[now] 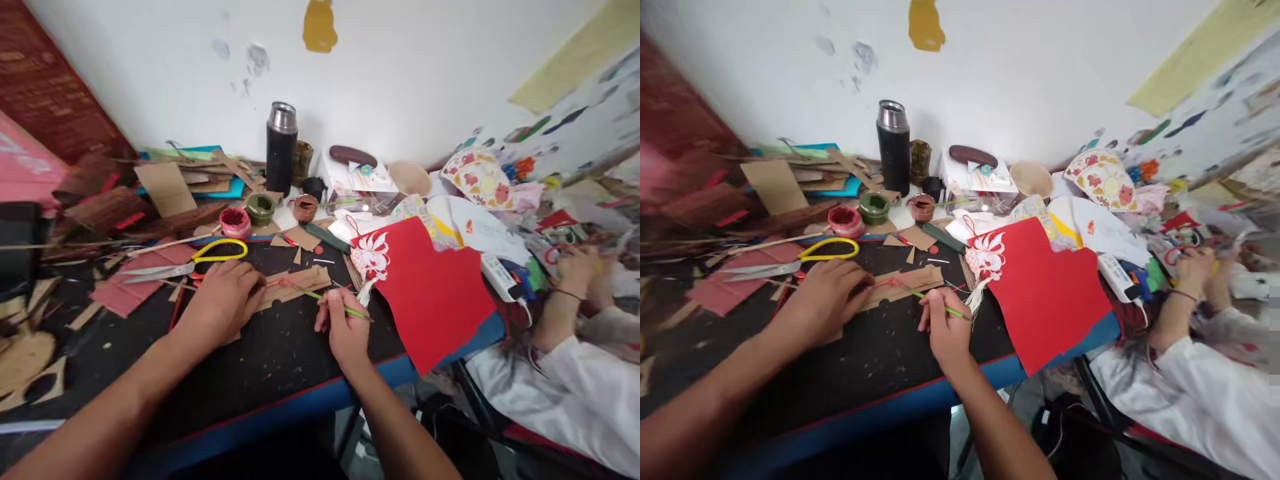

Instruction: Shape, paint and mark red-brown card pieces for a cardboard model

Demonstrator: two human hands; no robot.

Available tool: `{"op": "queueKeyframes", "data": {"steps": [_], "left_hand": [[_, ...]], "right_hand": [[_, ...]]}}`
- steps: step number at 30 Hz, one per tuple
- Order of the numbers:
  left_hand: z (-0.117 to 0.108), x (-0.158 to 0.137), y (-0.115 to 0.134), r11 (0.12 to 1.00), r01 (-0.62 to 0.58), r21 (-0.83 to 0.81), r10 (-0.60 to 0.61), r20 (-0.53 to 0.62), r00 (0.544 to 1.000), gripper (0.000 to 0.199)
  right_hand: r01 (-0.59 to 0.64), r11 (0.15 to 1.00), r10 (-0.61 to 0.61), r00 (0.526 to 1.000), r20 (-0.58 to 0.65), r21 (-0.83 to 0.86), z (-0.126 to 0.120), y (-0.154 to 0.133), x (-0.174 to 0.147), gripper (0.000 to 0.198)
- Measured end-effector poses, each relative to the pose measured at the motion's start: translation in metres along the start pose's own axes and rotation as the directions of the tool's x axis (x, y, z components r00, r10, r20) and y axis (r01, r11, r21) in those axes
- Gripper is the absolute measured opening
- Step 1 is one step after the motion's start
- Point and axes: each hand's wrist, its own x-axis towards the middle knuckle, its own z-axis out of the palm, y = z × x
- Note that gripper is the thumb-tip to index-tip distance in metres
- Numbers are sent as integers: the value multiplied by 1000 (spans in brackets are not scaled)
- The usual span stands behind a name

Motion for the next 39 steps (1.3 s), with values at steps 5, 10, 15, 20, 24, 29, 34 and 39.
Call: {"op": "queueKeyframes", "data": {"steps": [5, 10, 15, 20, 24, 29, 34, 39], "left_hand": [[1, -1, 0, 1000, 3, -12, -3, -10, 1000, 23], [3, -1, -1, 1000, -3, 12, 3, -29, 1000, 19], [4, -1, -2, 1000, -21, 20, 22, -44, 999, 19], [5, -2, -1, 999, -28, 25, 29, -60, 998, 18], [5, -2, -2, 1000, -20, 20, 21, -64, 998, 17], [4, -1, -1, 1000, -21, 8, 21, -51, 998, 16], [2, -1, 0, 1000, -15, -24, 14, -43, 999, 20], [-1, -1, -1, 996, -19, -90, 16, -34, 999, 22]], "right_hand": [[15, 1000, -14, 997, 80, -19, 8, 1, 1, 48], [13, 999, -13, 1000, 26, -31, 5, 1, 3, 48], [0, 1000, 0, 1000, -6, -16, 1, -2, 4, 51], [9, 1000, -7, 998, 56, -21, 6, -1, 2, 50], [-16, 1000, 17, 999, 28, -26, 5, 0, 4, 51], [-34, 999, 34, 999, -14, 9, -2, -4, 8, 51], [-27, 1000, 27, 1000, 8, 14, 2, -4, 5, 53], [-32, 999, 32, 999, 14, -15, 4, -2, 2, 54]]}}
